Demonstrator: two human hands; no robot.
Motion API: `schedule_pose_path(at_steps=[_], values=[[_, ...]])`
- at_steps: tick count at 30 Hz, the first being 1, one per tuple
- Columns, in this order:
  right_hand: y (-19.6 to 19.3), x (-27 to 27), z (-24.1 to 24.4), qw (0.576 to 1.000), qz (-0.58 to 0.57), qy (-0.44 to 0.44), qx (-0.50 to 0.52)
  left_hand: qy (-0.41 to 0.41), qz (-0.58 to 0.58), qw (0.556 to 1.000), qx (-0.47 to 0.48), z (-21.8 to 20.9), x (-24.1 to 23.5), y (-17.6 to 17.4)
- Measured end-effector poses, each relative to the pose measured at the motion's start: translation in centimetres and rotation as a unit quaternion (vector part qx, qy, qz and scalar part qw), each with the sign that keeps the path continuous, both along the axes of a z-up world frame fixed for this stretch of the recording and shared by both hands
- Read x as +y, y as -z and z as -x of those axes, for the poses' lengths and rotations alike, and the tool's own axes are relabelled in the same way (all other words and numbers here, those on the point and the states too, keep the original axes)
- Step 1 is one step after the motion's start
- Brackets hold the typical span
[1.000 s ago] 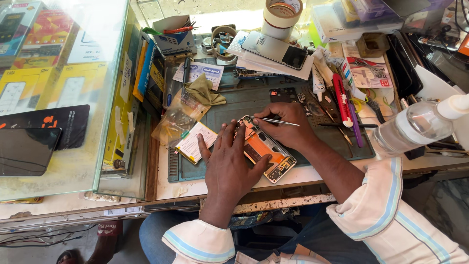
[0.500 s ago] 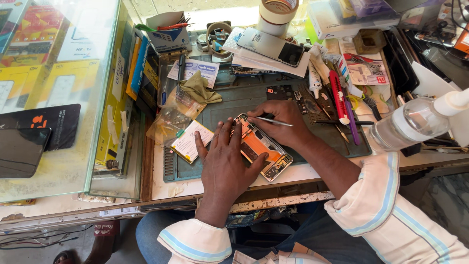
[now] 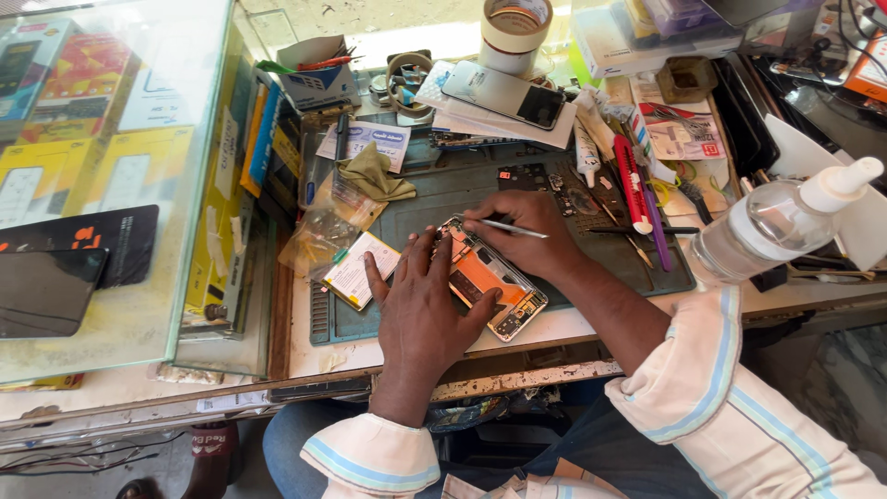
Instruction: The person uses tweezers to manipulate small components on the internal circuit board of a disassembled mobile phone. They repeatedly probe and adjust tiny parts on the motherboard while the phone remains open on the workbench.
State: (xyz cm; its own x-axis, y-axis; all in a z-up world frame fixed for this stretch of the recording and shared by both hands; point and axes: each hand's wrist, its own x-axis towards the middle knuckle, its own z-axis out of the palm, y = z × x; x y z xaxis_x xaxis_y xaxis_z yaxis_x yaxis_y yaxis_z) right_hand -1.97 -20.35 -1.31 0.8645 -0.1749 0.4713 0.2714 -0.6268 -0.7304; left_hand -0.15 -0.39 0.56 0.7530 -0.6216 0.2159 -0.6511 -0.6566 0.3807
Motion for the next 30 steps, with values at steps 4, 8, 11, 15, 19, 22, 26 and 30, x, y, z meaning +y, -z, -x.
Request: schedule_pose_path(at_steps=[4,8,11,15,19,22,26,30], values=[[0.1,-0.2,0.1,0.999,-0.047,0.014,0.022,-0.003,0.011,1.0,-0.005,0.1,0.1,-0.1],[0.2,-0.4,0.2,0.999,-0.047,0.016,0.02,-0.002,0.022,1.0,0.003,0.0,0.1,0.2],[0.3,-0.5,0.2,0.998,-0.054,0.016,0.02,-0.003,0.042,0.999,-0.006,-0.2,0.2,0.6],[0.7,-0.6,0.3,0.996,-0.088,0.004,0.034,-0.005,0.081,0.996,-0.035,-0.3,0.3,1.1],[1.5,-1.0,0.7,0.985,-0.16,-0.066,0.009,-0.029,0.147,0.989,-0.019,-1.3,0.2,0.8],[1.7,-1.4,0.9,0.969,-0.213,-0.128,0.0,-0.042,0.154,0.987,0.019,-1.8,0.1,-0.2],[1.7,-1.7,1.2,0.95,-0.249,-0.19,-0.004,-0.029,0.226,0.973,0.047,-2.3,-0.9,-1.8],[1.9,-1.9,1.5,0.96,-0.218,-0.177,0.002,-0.009,0.287,0.949,0.132,-2.8,-1.1,-2.5]])
